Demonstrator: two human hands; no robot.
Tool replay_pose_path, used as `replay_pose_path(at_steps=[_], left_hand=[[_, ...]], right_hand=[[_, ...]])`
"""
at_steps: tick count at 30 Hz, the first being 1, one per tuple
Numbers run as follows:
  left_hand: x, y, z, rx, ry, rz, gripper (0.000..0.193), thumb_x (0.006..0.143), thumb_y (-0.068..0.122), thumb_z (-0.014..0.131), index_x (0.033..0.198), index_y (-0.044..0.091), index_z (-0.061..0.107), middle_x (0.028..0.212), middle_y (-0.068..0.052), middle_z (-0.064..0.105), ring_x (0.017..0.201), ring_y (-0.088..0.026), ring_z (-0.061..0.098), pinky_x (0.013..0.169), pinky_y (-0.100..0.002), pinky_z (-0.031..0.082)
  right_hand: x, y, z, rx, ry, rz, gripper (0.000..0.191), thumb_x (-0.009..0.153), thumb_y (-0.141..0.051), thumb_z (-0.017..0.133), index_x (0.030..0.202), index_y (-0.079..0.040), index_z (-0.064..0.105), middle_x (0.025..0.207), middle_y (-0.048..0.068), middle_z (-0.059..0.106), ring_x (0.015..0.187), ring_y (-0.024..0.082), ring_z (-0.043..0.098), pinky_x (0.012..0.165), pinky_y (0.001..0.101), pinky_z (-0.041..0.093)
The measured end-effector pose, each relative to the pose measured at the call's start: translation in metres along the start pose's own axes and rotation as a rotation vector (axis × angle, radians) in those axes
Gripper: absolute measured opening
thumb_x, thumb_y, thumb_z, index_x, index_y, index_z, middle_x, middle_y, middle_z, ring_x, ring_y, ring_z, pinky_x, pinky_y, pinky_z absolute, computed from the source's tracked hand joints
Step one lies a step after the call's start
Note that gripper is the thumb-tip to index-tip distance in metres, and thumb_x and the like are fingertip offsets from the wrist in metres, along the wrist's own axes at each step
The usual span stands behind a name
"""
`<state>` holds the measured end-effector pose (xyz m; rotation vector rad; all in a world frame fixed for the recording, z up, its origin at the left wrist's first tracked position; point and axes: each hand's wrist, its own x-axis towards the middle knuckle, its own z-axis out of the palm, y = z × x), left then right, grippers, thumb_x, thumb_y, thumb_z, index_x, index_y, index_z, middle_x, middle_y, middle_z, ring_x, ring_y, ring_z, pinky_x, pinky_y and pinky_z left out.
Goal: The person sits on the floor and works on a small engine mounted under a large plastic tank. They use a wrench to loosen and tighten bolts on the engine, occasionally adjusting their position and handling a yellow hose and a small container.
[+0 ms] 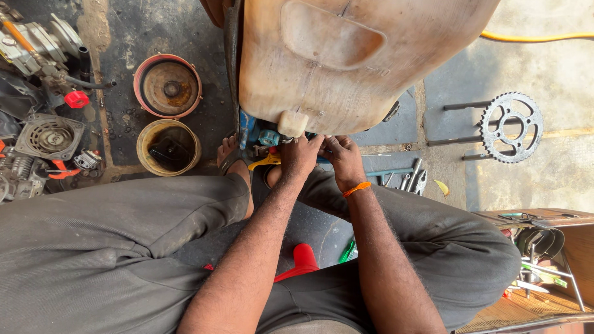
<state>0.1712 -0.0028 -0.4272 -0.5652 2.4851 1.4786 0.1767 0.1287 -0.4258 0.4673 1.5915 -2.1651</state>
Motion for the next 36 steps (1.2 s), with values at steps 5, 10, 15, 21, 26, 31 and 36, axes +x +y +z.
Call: replay_pose_path(at_steps=[5, 10, 15, 21, 26, 31, 36], left_hand=[[0.006, -0.007, 0.009, 0.016, 0.035, 0.007, 0.052, 0.084, 0.041, 0.07, 0.112, -0.002, 0.069, 0.105, -0.023, 0.073, 0.1, -0.038, 0.07, 0.087, -0.048, 0.055], [0.012, -0.012, 0.011, 0.006, -0.07, -0.064, 0.057, 0.081, 0.043, 0.072, 0.114, -0.003, 0.067, 0.104, -0.022, 0.072, 0.098, -0.035, 0.071, 0.086, -0.046, 0.056], [0.012, -0.015, 0.014, -0.003, -0.061, -0.007, 0.053, 0.09, 0.042, 0.067, 0.118, -0.003, 0.063, 0.103, -0.021, 0.071, 0.096, -0.034, 0.072, 0.082, -0.045, 0.058], [0.001, -0.016, 0.024, 0.166, 0.111, 0.198, 0.043, 0.097, 0.038, 0.068, 0.102, -0.004, 0.064, 0.092, -0.02, 0.072, 0.092, -0.037, 0.071, 0.079, -0.046, 0.058], [-0.007, -0.01, 0.026, 0.04, 0.176, 0.153, 0.042, 0.091, 0.037, 0.071, 0.096, -0.005, 0.065, 0.092, -0.024, 0.072, 0.092, -0.043, 0.069, 0.077, -0.052, 0.056], [-0.011, -0.001, 0.015, 0.059, 0.143, 0.111, 0.045, 0.091, 0.038, 0.069, 0.101, -0.005, 0.068, 0.097, -0.026, 0.072, 0.097, -0.045, 0.067, 0.083, -0.054, 0.053], [-0.014, 0.006, 0.002, 0.043, 0.082, 0.126, 0.051, 0.092, 0.041, 0.07, 0.114, -0.005, 0.067, 0.107, -0.028, 0.07, 0.105, -0.046, 0.065, 0.088, -0.053, 0.051]], right_hand=[[-0.003, -0.001, 0.001, 0.007, 0.045, 0.001, 0.028, 0.103, -0.023, 0.064, 0.113, 0.003, 0.065, 0.097, 0.008, 0.071, 0.09, 0.017, 0.067, 0.089, 0.0367, 0.058], [-0.008, -0.007, 0.004, -0.069, 0.047, 0.008, 0.03, 0.1, -0.022, 0.067, 0.115, 0.004, 0.065, 0.105, 0.01, 0.073, 0.096, 0.017, 0.068, 0.092, 0.0353, 0.057], [-0.006, -0.004, 0.011, -0.09, 0.066, -0.048, 0.029, 0.102, -0.018, 0.065, 0.118, 0.005, 0.067, 0.111, 0.011, 0.074, 0.098, 0.016, 0.068, 0.092, 0.0342, 0.057], [-0.005, 0.009, 0.021, -0.168, 0.208, -0.203, 0.029, 0.1, -0.012, 0.061, 0.123, 0.004, 0.066, 0.116, 0.009, 0.075, 0.103, 0.013, 0.067, 0.091, 0.0298, 0.055], [-0.001, 0.018, 0.021, -0.148, 0.264, -0.22, 0.028, 0.1, -0.011, 0.061, 0.124, 0.003, 0.065, 0.116, 0.007, 0.074, 0.104, 0.011, 0.067, 0.092, 0.0287, 0.055], [0.007, 0.032, 0.023, -0.149, 0.318, -0.221, 0.026, 0.1, -0.01, 0.064, 0.121, 0.006, 0.066, 0.112, 0.01, 0.075, 0.098, 0.013, 0.068, 0.085, 0.0303, 0.057], [0.005, 0.022, 0.016, -0.156, 0.254, -0.232, 0.026, 0.101, -0.01, 0.065, 0.122, 0.005, 0.066, 0.115, 0.01, 0.074, 0.1, 0.013, 0.069, 0.088, 0.0299, 0.057]])
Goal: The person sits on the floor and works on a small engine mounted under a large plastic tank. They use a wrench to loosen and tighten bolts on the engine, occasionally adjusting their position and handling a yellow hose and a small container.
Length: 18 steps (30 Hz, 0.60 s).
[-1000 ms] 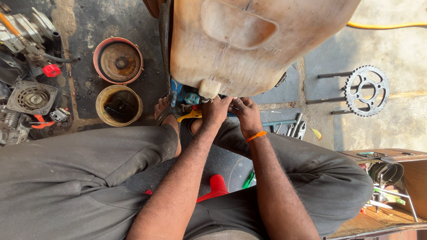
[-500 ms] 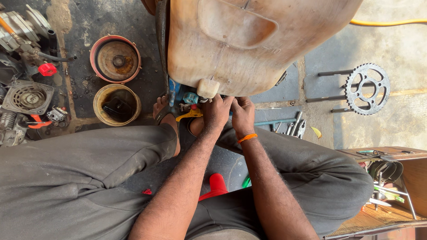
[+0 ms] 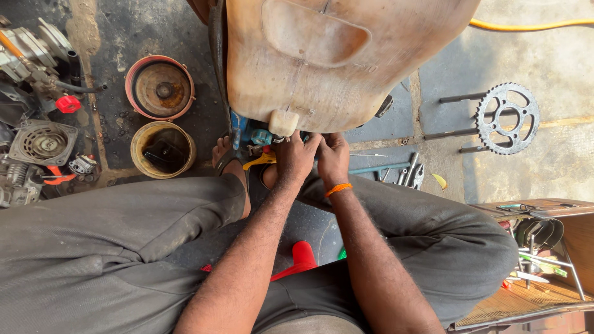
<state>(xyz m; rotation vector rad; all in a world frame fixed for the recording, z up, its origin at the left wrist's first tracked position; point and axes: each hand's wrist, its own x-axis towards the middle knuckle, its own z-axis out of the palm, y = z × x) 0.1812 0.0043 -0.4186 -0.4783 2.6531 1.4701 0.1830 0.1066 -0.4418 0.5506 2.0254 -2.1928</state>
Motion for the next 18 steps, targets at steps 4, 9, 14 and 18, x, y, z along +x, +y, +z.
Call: replay_pose_path(at_steps=[4, 9, 14, 18], left_hand=[[-0.001, 0.003, -0.004, -0.096, 0.133, 0.111, 0.054, 0.09, 0.036, 0.069, 0.124, -0.006, 0.062, 0.113, -0.026, 0.07, 0.106, -0.041, 0.068, 0.089, -0.05, 0.054], [0.002, 0.004, -0.003, -0.039, -0.024, -0.003, 0.056, 0.09, 0.039, 0.072, 0.123, -0.005, 0.062, 0.111, -0.026, 0.07, 0.104, -0.04, 0.068, 0.086, -0.049, 0.055], [0.001, 0.005, -0.003, -0.004, 0.034, 0.008, 0.049, 0.092, 0.036, 0.069, 0.118, -0.005, 0.067, 0.107, -0.024, 0.072, 0.104, -0.039, 0.07, 0.087, -0.049, 0.055], [-0.004, 0.007, -0.002, 0.018, 0.007, -0.042, 0.048, 0.094, 0.039, 0.067, 0.117, -0.003, 0.067, 0.105, -0.023, 0.073, 0.103, -0.038, 0.07, 0.088, -0.049, 0.055]], right_hand=[[-0.002, -0.019, -0.008, -0.033, -0.11, 0.069, 0.025, 0.101, -0.013, 0.063, 0.12, 0.003, 0.065, 0.111, 0.01, 0.075, 0.097, 0.014, 0.071, 0.087, 0.0323, 0.06], [-0.011, -0.031, -0.004, -0.051, -0.069, 0.079, 0.022, 0.102, -0.013, 0.063, 0.116, 0.002, 0.066, 0.105, 0.008, 0.074, 0.094, 0.014, 0.071, 0.086, 0.033, 0.06], [-0.013, -0.031, -0.004, -0.123, -0.048, 0.042, 0.018, 0.1, -0.013, 0.065, 0.111, 0.002, 0.067, 0.101, 0.007, 0.074, 0.09, 0.013, 0.072, 0.082, 0.0312, 0.062], [-0.016, -0.028, -0.004, -0.053, -0.049, 0.001, 0.018, 0.102, -0.012, 0.066, 0.109, 0.004, 0.066, 0.098, 0.008, 0.072, 0.086, 0.012, 0.067, 0.08, 0.0304, 0.059]])
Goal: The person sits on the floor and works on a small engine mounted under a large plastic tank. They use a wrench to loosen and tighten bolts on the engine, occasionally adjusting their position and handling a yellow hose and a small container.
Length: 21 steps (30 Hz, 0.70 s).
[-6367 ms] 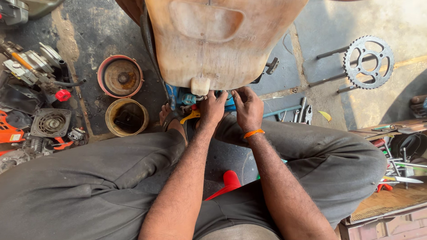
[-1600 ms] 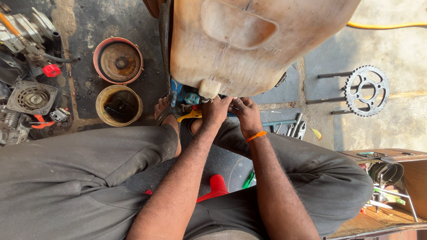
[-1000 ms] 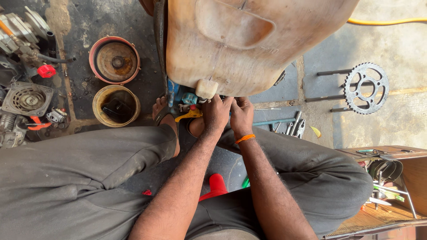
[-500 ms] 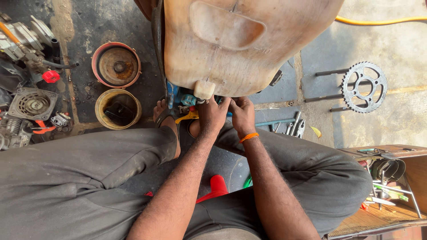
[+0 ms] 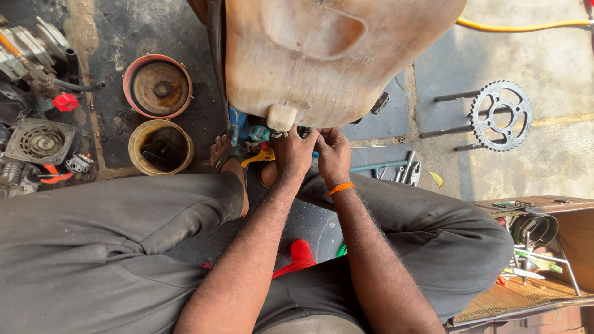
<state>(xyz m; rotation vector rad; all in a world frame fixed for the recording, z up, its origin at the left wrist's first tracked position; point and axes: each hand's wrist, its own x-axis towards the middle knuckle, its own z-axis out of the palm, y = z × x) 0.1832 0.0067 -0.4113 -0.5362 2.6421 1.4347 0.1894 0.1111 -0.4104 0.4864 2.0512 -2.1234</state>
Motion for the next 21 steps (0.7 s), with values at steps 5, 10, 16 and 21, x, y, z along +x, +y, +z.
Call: replay_pose_path(at_steps=[5, 10, 16, 21], left_hand=[[0.005, -0.008, -0.001, -0.193, -0.049, -0.039, 0.055, 0.089, 0.044, 0.067, 0.126, 0.002, 0.066, 0.114, -0.021, 0.074, 0.108, -0.037, 0.071, 0.092, -0.045, 0.055], [0.017, -0.025, -0.003, -0.265, -0.188, -0.063, 0.066, 0.09, 0.049, 0.068, 0.137, 0.003, 0.058, 0.126, -0.021, 0.068, 0.116, -0.033, 0.066, 0.098, -0.042, 0.052], [0.022, -0.04, 0.001, -0.29, -0.168, 0.059, 0.059, 0.085, 0.04, 0.072, 0.13, 0.003, 0.062, 0.121, -0.02, 0.072, 0.113, -0.032, 0.069, 0.097, -0.041, 0.054], [0.028, -0.045, 0.0, -0.237, -0.245, -0.005, 0.057, 0.088, 0.037, 0.071, 0.133, 0.004, 0.061, 0.122, -0.02, 0.07, 0.113, -0.033, 0.068, 0.097, -0.041, 0.054]], right_hand=[[-0.002, -0.002, 0.002, 0.058, -0.049, -0.011, 0.018, 0.102, -0.013, 0.064, 0.111, 0.002, 0.065, 0.098, 0.006, 0.072, 0.087, 0.011, 0.067, 0.08, 0.0308, 0.059], [-0.003, -0.015, -0.001, 0.123, -0.029, 0.078, 0.017, 0.104, -0.015, 0.062, 0.109, 0.0, 0.067, 0.097, 0.005, 0.072, 0.087, 0.011, 0.069, 0.081, 0.0297, 0.059], [0.0, -0.025, 0.002, 0.145, 0.071, 0.2, 0.017, 0.101, -0.018, 0.065, 0.103, -0.002, 0.07, 0.093, 0.004, 0.073, 0.081, 0.009, 0.067, 0.074, 0.0271, 0.057], [0.013, -0.016, 0.01, 0.16, 0.183, 0.343, 0.01, 0.096, -0.009, 0.068, 0.098, 0.0, 0.068, 0.088, 0.004, 0.072, 0.076, 0.011, 0.066, 0.066, 0.0264, 0.056]])
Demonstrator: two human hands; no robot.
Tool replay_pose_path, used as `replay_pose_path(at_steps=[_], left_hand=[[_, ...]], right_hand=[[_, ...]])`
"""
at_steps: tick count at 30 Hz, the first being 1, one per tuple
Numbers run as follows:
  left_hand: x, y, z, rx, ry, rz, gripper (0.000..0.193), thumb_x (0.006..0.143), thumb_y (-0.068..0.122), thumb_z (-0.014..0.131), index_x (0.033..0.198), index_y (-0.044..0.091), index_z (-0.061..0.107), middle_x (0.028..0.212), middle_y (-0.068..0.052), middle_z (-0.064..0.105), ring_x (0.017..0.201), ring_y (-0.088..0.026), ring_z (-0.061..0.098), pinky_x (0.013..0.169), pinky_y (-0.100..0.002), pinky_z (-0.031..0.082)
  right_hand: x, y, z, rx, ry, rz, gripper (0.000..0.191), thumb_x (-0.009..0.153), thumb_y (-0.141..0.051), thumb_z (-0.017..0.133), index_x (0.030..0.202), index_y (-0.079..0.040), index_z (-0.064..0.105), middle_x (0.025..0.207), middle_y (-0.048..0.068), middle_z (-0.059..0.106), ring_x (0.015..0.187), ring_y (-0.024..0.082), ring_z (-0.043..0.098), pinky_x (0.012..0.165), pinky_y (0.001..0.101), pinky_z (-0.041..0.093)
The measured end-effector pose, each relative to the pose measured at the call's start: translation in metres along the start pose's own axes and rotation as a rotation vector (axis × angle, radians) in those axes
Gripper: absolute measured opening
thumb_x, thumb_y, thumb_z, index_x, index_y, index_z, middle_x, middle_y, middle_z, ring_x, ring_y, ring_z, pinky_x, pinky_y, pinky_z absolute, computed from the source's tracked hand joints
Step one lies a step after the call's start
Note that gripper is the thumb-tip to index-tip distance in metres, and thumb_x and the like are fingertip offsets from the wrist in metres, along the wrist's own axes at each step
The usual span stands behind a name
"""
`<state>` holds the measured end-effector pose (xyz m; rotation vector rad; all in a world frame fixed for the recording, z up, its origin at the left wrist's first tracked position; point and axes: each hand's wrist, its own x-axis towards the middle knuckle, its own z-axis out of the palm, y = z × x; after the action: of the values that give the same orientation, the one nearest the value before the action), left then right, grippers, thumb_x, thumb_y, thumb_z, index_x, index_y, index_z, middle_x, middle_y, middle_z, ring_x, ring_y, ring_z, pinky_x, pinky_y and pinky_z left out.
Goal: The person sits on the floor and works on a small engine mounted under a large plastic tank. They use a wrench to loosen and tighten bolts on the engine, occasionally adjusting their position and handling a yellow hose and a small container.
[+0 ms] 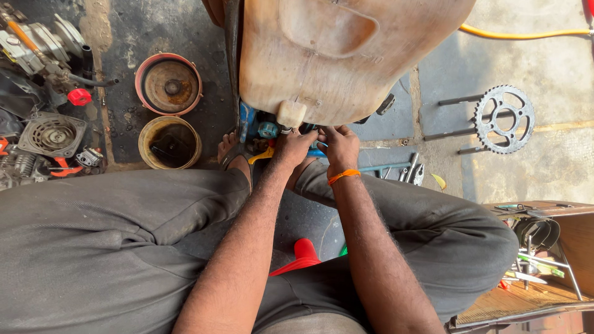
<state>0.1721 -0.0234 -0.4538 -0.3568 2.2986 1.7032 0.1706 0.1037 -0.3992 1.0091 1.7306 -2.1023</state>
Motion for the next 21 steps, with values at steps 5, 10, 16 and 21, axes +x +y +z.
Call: replay_pose_path(at_steps=[5, 10, 16, 21], left_hand=[[-0.003, 0.007, 0.004, 0.058, 0.084, 0.013, 0.061, 0.082, 0.03, 0.074, 0.133, 0.002, 0.057, 0.12, -0.024, 0.068, 0.111, -0.038, 0.067, 0.093, -0.045, 0.053], [-0.015, 0.019, 0.006, 0.102, 0.116, 0.014, 0.047, 0.087, 0.032, 0.074, 0.123, 0.004, 0.064, 0.114, -0.019, 0.073, 0.108, -0.036, 0.07, 0.092, -0.046, 0.055], [-0.02, 0.031, -0.004, 0.065, 0.058, 0.016, 0.042, 0.088, 0.031, 0.073, 0.12, 0.005, 0.066, 0.112, -0.019, 0.073, 0.106, -0.035, 0.07, 0.09, -0.046, 0.055], [-0.017, 0.03, 0.0, 0.122, 0.084, 0.068, 0.044, 0.091, 0.034, 0.072, 0.122, 0.004, 0.067, 0.116, -0.021, 0.072, 0.11, -0.038, 0.068, 0.091, -0.048, 0.054]], right_hand=[[0.016, 0.009, -0.004, -0.018, 0.002, -0.033, 0.012, 0.095, -0.008, 0.064, 0.095, 0.002, 0.071, 0.084, 0.006, 0.074, 0.072, 0.013, 0.066, 0.065, 0.0265, 0.057], [0.015, 0.018, -0.016, -0.031, -0.096, -0.199, 0.013, 0.098, -0.011, 0.066, 0.095, 0.001, 0.071, 0.083, 0.003, 0.071, 0.074, 0.01, 0.064, 0.071, 0.0271, 0.056], [0.011, 0.02, -0.02, 0.003, -0.173, -0.219, 0.015, 0.101, -0.014, 0.067, 0.097, 0.0, 0.07, 0.084, 0.002, 0.068, 0.078, 0.009, 0.061, 0.074, 0.026, 0.053], [0.012, 0.02, -0.022, -0.032, -0.203, -0.198, 0.019, 0.105, -0.018, 0.064, 0.104, 0.0, 0.069, 0.086, 0.002, 0.066, 0.08, 0.01, 0.059, 0.074, 0.027, 0.053]])
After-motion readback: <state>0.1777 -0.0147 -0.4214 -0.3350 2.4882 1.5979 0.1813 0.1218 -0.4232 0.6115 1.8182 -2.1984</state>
